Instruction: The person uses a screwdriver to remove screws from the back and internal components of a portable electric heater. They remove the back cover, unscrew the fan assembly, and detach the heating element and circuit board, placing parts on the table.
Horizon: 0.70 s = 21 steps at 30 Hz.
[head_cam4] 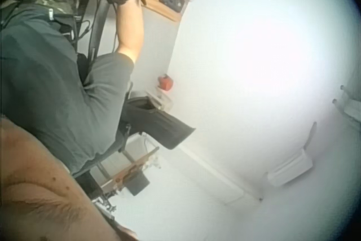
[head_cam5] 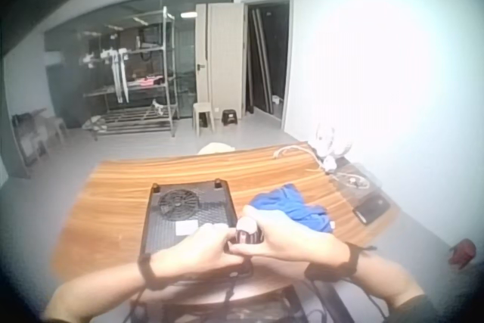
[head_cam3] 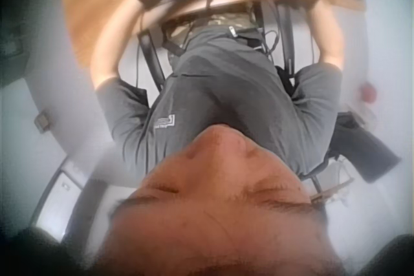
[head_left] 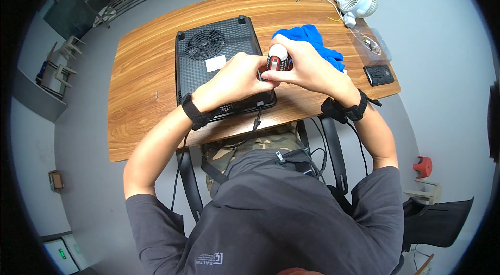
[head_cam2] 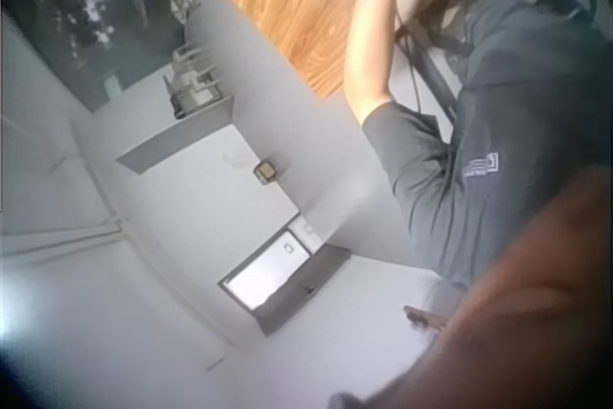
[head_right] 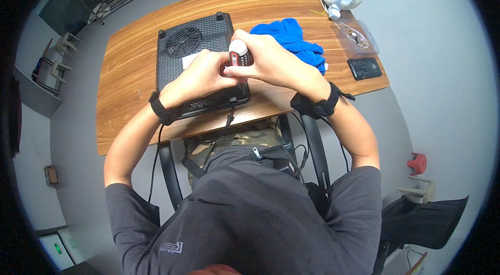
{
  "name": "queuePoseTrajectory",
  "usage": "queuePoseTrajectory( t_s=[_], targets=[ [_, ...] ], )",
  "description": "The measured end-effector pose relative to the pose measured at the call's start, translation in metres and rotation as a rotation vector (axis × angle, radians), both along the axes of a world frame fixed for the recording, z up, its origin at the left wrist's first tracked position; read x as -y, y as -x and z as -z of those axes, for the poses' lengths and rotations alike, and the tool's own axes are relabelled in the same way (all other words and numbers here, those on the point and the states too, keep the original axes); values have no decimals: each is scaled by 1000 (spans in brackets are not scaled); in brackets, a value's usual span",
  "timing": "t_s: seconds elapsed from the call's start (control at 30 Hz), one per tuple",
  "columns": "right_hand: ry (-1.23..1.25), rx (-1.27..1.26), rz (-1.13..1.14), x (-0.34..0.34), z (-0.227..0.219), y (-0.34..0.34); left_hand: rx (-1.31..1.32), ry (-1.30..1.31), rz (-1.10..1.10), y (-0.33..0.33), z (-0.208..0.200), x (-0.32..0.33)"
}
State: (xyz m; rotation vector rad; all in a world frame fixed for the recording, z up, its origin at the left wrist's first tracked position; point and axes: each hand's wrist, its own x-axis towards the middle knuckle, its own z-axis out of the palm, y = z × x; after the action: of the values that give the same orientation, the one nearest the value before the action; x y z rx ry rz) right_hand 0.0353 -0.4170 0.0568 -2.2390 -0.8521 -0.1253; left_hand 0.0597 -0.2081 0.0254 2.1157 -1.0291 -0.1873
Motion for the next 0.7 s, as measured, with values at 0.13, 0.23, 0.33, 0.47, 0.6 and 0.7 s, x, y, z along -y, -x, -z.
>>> queuePoseTrajectory(
  t_s=[0.13,0.23,0.33,0.47,0.6,0.7],
  targets=[
    [0,19,-1,-1,0,1,18,-41,-38,2,-3,1],
    [-28,26,-22,-1,4,3,17,-82,-61,4,-8,0],
    [6,47,-45,-2,6,5,70,-108,-40,4,-11,-1],
    [65,207,88,-7,1,9,48,-117,-82,6,-12,-2],
    [309,323,145,-13,-6,10,105,-81,-89,10,-14,1],
    [279,337,66,-12,-6,2,95,-119,-101,11,-17,2]
  ],
)
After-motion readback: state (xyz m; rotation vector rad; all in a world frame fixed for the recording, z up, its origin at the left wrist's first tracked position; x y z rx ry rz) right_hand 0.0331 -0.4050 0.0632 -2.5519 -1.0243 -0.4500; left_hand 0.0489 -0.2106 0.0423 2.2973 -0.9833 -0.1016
